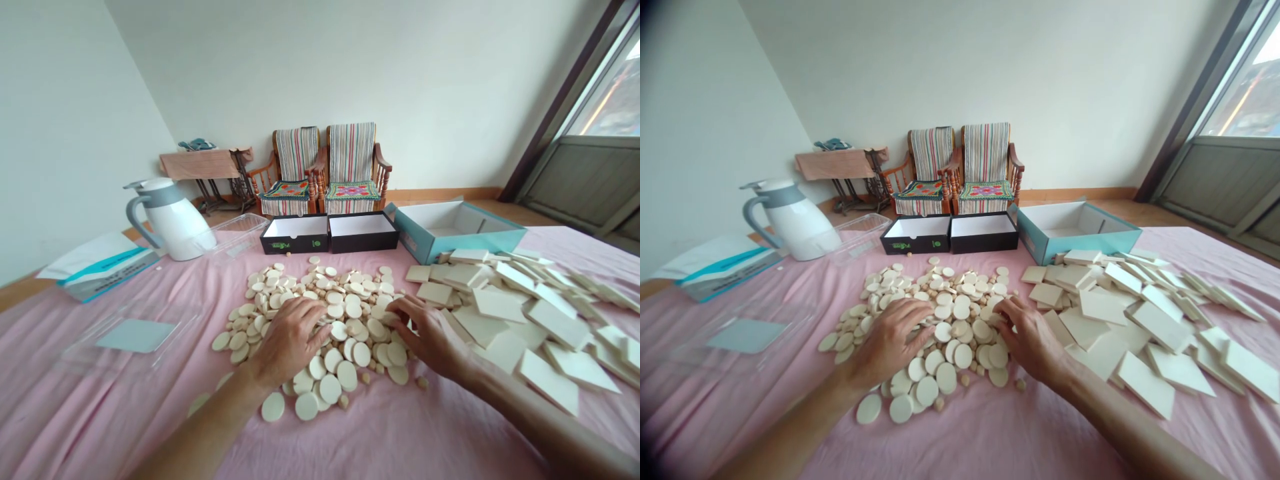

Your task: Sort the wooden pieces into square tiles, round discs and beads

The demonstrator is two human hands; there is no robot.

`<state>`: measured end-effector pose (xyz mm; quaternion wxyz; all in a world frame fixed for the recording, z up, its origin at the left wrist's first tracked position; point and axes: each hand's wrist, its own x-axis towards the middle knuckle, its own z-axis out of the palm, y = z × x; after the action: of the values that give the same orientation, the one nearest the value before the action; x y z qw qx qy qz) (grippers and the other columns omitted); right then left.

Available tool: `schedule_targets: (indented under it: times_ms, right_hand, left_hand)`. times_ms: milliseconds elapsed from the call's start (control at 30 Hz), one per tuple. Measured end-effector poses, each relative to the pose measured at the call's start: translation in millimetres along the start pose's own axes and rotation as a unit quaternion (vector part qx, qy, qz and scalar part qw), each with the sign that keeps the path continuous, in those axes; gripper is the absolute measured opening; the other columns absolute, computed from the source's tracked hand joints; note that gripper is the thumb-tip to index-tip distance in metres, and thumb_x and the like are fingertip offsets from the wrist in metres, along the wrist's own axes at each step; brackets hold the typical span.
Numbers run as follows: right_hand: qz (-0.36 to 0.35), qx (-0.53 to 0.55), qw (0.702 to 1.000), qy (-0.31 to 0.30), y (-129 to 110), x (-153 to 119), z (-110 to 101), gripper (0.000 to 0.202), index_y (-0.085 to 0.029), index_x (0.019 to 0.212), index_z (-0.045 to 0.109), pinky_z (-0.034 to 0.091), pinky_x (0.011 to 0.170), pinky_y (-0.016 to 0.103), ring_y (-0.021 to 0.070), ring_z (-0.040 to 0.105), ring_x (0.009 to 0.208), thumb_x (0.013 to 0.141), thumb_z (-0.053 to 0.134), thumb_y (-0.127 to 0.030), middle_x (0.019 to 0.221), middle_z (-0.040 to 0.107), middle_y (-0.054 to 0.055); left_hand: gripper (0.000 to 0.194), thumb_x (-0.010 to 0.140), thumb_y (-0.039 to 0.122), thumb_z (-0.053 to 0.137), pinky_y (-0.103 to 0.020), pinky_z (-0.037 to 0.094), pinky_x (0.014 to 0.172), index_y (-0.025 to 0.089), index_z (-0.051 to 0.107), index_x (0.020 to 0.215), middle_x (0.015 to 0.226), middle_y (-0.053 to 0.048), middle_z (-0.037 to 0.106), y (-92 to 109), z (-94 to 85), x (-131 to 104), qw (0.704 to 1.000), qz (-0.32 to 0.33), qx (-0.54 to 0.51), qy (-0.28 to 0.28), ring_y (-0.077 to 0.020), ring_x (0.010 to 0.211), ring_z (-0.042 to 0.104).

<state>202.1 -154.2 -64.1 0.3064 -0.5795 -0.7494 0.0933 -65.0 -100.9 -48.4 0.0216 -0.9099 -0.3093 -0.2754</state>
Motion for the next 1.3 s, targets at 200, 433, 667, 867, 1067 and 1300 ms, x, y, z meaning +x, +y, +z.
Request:
schedule_targets:
  times_ms: [200, 433, 667, 867, 1067, 1300]
  right_hand:
    - [0.012, 0.017, 0.999, 0.041, 2.2, 1.0, 1.3, 0.014, -0.02, 0.088, 0.06, 0.04, 0.064, 0.025, 0.0127, 0.052, 0.067, 0.087, 0.046, -0.017, 0.077, 0.055, 0.0]
    - [0.0, 0.047, 0.998, 0.029, -4.5, -1.3, 0.1, 0.02, -0.02, 0.098, 0.062, 0.041, 0.064, 0.024, 0.0123, 0.053, 0.068, 0.086, 0.047, -0.015, 0.079, 0.057, 0.001]
    - [0.002, 0.025, 1.0, 0.018, -7.0, -4.7, 6.1, 0.027, -0.019, 0.105, 0.063, 0.045, 0.066, 0.025, 0.0137, 0.057, 0.07, 0.084, 0.046, -0.014, 0.084, 0.06, 0.003]
    - [-0.005, 0.011, 0.999, 0.047, -6.6, -7.2, 9.6, 0.029, -0.019, 0.112, 0.062, 0.049, 0.07, 0.029, 0.0135, 0.059, 0.073, 0.086, 0.05, -0.021, 0.108, 0.057, 0.009]
    - [-0.128, -0.028, 0.991, -0.015, -15.7, -9.8, 8.7, 0.036, -0.024, 0.12, 0.059, 0.044, 0.092, 0.041, 0.0239, 0.053, 0.106, 0.084, 0.055, -0.022, 0.116, 0.059, 0.009]
    - [-0.098, -0.042, 0.994, -0.003, -13.3, -9.4, 9.4, 0.024, -0.019, 0.1, 0.064, 0.047, 0.081, 0.037, 0.0202, 0.057, 0.089, 0.084, 0.047, -0.012, 0.094, 0.062, 0.008]
  left_hand:
    - [0.021, 0.089, 0.026, 0.055, -0.04, 0.048, 0.094, 0.018, 0.061, 0.108, 0.111, -0.007, 0.063, 3.5, 1.5, -1.1, 1.0, 0.011, 0.006, -0.012, -0.0217, 0.107, 0.056]
    - [0.02, 0.09, 0.026, 0.054, -0.04, 0.048, 0.094, 0.018, 0.061, 0.107, 0.111, -0.007, 0.064, 4.3, 2.5, -0.4, 1.0, 0.018, 0.005, -0.014, -0.021, 0.107, 0.056]
    - [0.019, 0.089, 0.026, 0.055, -0.041, 0.047, 0.093, 0.017, 0.062, 0.104, 0.108, -0.007, 0.065, 4.1, 5.6, -0.5, 1.0, 0.025, 0.012, -0.003, -0.0217, 0.104, 0.057]
    - [0.02, 0.09, 0.026, 0.054, -0.042, 0.047, 0.091, 0.016, 0.062, 0.106, 0.107, -0.008, 0.065, 3.3, 5.4, 0.3, 1.0, 0.026, 0.012, 0.004, -0.0222, 0.102, 0.057]
    - [0.017, 0.089, 0.025, 0.055, -0.041, 0.046, 0.093, 0.019, 0.064, 0.102, 0.101, -0.006, 0.067, 7.7, 2.4, 1.7, 0.999, 0.038, -0.003, 0.011, -0.0208, 0.101, 0.058]
    - [0.016, 0.088, 0.026, 0.056, -0.039, 0.049, 0.089, 0.019, 0.065, 0.099, 0.097, -0.006, 0.069, 8.9, 0.0, 2.8, 0.999, 0.039, -0.023, -0.001, -0.0198, 0.097, 0.061]
